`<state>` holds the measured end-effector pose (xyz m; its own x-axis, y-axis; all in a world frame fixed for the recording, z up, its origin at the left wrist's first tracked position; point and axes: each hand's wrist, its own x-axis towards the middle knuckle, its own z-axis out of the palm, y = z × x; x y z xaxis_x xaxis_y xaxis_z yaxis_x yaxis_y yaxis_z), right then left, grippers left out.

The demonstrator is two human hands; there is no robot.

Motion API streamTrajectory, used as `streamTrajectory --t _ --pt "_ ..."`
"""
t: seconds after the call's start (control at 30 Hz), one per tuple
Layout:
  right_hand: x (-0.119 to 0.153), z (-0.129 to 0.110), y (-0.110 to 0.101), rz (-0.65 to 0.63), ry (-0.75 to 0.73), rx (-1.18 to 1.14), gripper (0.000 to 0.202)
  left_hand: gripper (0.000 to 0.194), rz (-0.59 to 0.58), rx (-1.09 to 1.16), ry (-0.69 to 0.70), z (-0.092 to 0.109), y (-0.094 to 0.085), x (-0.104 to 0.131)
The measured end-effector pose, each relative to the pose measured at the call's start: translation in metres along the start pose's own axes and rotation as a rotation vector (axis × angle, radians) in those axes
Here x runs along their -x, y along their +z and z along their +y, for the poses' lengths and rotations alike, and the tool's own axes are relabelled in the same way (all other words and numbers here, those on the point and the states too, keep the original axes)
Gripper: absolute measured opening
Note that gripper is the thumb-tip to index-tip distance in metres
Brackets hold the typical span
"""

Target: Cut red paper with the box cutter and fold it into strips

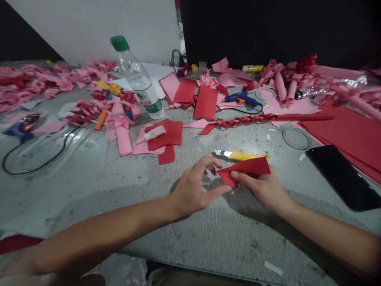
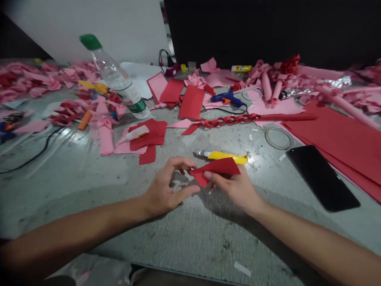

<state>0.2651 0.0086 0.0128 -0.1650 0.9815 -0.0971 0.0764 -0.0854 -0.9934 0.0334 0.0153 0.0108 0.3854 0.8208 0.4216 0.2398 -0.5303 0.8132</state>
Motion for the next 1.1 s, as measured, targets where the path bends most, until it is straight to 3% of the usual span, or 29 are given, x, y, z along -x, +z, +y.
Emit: streamTrajectory --t 0.07,0.17,0.37,0.57,0.67,0.8,0.93,1.03,1.1 --pt "0.001 -0.001 0.000 -0.027 -0.011 0.026 0.030 0.038 -0.041 0.116 -0.164 0.001 0.001 -0.002" --pt "0.002 -0.004 0.002 -0.065 -0.006 0.034 0.030 0.011 -0.147 0.224 -0.310 0.001 0.001 -0.009" --pt "0.004 -0.006 0.001 -0.140 -0.001 -0.036 0.034 0.016 -0.023 0.371 -0.421 -0.008 -0.003 -0.019" --pt "0.002 -0.003 0.000 -0.055 -0.029 -0.073 0.037 0.021 -0.012 0.366 -0.426 -0.011 -0.005 -0.016" --pt "-0.001 -0.004 0.001 -0.052 0.000 -0.040 0.036 0.022 0.050 0.352 -0.430 -0.010 -0.005 -0.015" --pt "-0.001 -0.006 0.001 -0.030 0.040 -0.080 0.031 0.037 0.089 0.485 -0.458 -0.006 -0.004 -0.017" --pt "0.003 -0.003 -0.001 -0.062 0.048 -0.090 0.023 0.020 -0.033 0.593 -0.510 -0.003 -0.003 -0.018" --pt "0.005 0.003 -0.005 -0.045 0.047 -0.140 0.014 0.015 -0.043 0.635 -0.512 -0.006 -0.003 -0.018" --pt "0.005 0.007 -0.008 -0.038 0.041 -0.164 0.018 0.015 -0.032 0.654 -0.500 -0.009 -0.004 -0.017"
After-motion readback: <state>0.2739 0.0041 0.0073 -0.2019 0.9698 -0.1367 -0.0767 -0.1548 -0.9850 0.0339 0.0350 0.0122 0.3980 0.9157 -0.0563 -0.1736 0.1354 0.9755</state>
